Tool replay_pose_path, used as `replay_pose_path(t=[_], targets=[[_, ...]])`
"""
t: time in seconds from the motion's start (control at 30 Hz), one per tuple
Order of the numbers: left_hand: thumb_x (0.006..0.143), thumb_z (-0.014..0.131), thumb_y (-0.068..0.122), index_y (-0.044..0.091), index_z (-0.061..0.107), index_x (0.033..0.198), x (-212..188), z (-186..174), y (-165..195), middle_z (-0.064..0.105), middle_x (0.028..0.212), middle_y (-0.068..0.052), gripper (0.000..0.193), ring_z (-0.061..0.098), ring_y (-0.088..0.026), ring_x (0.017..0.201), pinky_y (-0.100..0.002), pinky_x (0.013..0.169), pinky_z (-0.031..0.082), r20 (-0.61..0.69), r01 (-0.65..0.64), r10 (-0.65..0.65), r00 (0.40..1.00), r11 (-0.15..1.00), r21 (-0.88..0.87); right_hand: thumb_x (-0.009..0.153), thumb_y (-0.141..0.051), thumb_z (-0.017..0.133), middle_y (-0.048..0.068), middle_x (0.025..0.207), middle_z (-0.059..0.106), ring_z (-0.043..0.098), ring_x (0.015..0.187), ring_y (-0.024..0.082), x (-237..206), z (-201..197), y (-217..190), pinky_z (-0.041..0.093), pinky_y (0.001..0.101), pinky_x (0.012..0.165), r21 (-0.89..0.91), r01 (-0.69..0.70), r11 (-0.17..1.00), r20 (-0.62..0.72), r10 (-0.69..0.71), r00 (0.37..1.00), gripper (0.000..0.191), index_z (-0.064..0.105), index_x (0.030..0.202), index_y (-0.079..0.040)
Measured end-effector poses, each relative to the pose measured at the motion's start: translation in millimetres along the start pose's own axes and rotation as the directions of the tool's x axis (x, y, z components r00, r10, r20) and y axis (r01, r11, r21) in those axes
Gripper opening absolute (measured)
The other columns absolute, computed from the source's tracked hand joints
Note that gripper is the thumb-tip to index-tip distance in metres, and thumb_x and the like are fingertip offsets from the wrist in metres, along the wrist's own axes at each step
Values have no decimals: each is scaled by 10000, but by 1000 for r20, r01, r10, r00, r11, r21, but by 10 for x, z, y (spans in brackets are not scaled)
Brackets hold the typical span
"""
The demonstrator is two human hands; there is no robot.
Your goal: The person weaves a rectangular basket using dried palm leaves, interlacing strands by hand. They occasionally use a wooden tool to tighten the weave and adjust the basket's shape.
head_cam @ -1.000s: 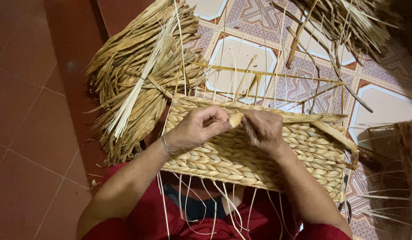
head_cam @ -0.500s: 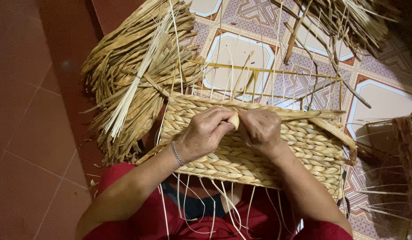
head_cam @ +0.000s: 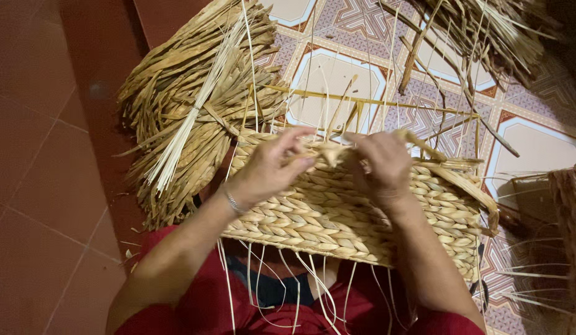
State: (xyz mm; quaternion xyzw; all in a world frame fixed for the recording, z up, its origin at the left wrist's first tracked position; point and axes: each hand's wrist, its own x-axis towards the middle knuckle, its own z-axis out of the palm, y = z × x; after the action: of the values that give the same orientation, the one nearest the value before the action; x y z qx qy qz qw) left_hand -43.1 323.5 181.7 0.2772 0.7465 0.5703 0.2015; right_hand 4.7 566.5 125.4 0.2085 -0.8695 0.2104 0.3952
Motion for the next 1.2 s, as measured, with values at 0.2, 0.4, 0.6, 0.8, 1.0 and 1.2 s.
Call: replay_pose_path(t=[0.2,0.4,0.6,0.8,1.0,1.2], targets=[[1021,645,214,95,763,1001,-8,-587,30,716,799,-7,168,661,-70,705,-197,616,563,94,-38,8,996,944,327,1020,-148,793,-17,826,634,538,792,137,-67,-199,298,382,361,811,-213,-97,972,-92,78,993,128,745,1114,-220],[920,735,145,74,794,941,-188,-928,69,758,822,-27,94,670,-79,695,-267,613,562,-138,-53,118,983,912,407,948,-156,862,-28,687,549,504,713,167,81,-317,218,334,354,742,-277,-5,961,66,24,998,107,775,971,-213],[887,791,151,101,789,883,-284,-1186,28,755,804,-18,50,665,-74,673,-249,600,556,-203,-38,138,969,901,431,900,-185,827,-26,747,586,554,788,171,118,-367,193,385,355,841,-120,-7,993,183,29,983,129,750,1004,-174],[969,789,280,141,814,918,-419,-1576,-25,716,816,-69,150,555,-258,833,-406,810,490,-463,398,-51,885,597,697,1054,-253,781,-9,809,681,581,743,94,23,-247,392,461,360,849,-232,25,972,96,-2,995,76,744,1054,-186],[883,772,258,98,654,1266,-206,-749,-162,674,1281,-99,431,577,-227,1256,-574,1122,303,-64,-187,463,884,475,860,1001,-208,765,18,726,679,587,635,102,23,6,66,406,298,531,-99,60,993,168,-43,985,109,713,957,-123],[1018,673,146,91,721,1061,26,-68,-249,714,852,-70,84,678,-172,814,-327,762,587,96,-289,300,949,705,648,969,-165,728,43,784,708,673,688,171,201,-214,-257,555,351,618,146,-118,982,319,66,945,179,734,1125,-77]])
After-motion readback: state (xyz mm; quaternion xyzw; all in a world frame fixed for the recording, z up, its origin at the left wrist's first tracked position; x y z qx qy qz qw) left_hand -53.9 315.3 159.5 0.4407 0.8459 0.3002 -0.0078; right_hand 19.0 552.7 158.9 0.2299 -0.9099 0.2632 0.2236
